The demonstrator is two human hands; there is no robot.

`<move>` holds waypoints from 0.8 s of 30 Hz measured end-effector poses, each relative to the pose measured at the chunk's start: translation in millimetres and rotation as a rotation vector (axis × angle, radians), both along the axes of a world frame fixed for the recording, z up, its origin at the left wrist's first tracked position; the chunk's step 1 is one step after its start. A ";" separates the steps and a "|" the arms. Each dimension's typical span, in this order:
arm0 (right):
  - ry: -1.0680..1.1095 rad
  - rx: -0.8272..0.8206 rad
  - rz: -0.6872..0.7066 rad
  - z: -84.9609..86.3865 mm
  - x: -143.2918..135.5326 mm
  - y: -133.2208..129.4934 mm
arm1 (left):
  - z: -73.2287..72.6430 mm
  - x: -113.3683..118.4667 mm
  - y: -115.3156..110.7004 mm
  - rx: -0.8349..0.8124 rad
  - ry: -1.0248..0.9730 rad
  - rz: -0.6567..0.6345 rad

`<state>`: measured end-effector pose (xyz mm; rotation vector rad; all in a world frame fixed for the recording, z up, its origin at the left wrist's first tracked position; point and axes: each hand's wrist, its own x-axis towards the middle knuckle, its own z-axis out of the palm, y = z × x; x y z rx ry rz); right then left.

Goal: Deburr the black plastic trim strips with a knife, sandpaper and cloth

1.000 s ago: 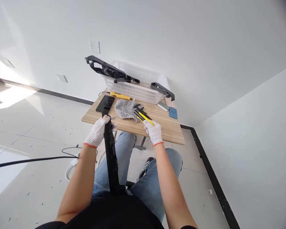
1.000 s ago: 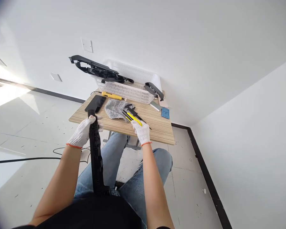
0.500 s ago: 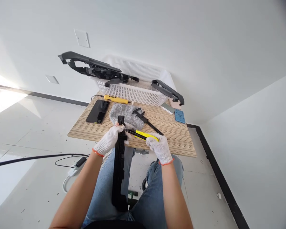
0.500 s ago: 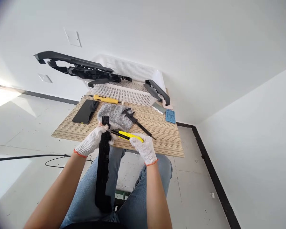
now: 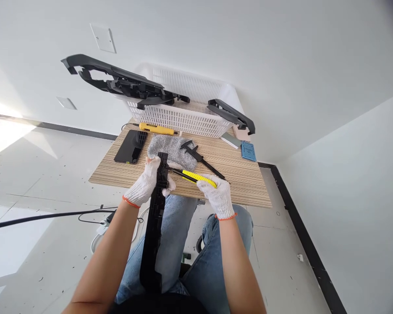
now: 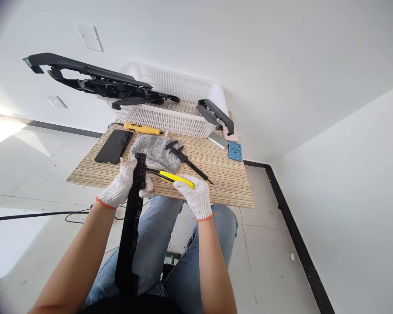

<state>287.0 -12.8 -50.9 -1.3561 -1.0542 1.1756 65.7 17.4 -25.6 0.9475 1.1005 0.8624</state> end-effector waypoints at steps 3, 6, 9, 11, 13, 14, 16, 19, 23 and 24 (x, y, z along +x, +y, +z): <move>0.128 -0.002 -0.138 3.7 -4.5 0.2 | 0.7 -1.5 -4.2 0.035 0.016 -0.032; 0.247 -0.010 -0.250 11.6 -7.9 1.5 | 4.0 -2.4 -10.6 0.076 0.058 -0.044; 0.285 -0.063 -0.278 17.2 -8.2 4.3 | 10.3 -2.6 -13.8 0.101 0.091 -0.046; 0.286 -0.125 -0.252 17.3 -6.7 7.0 | 14.3 -2.7 -12.4 0.080 0.107 -0.057; 0.284 -0.181 -0.211 15.1 -4.6 10.0 | 17.0 -3.5 -8.3 0.038 0.128 -0.075; 0.283 -0.203 -0.191 14.0 -3.5 11.3 | 17.5 -4.2 -5.5 0.022 0.130 -0.077; 0.280 -0.237 -0.163 13.0 -1.9 13.2 | 17.4 -6.8 0.7 0.011 0.113 -0.052; 0.250 -0.276 -0.128 15.9 -1.4 14.1 | 16.1 -12.1 8.5 0.016 0.055 0.029; 0.211 -0.273 -0.136 19.8 -3.3 15.8 | 15.5 -17.1 10.7 0.021 0.016 0.093; 0.203 -0.256 -0.142 19.6 -3.9 16.7 | 15.4 -17.6 10.0 0.016 0.014 0.101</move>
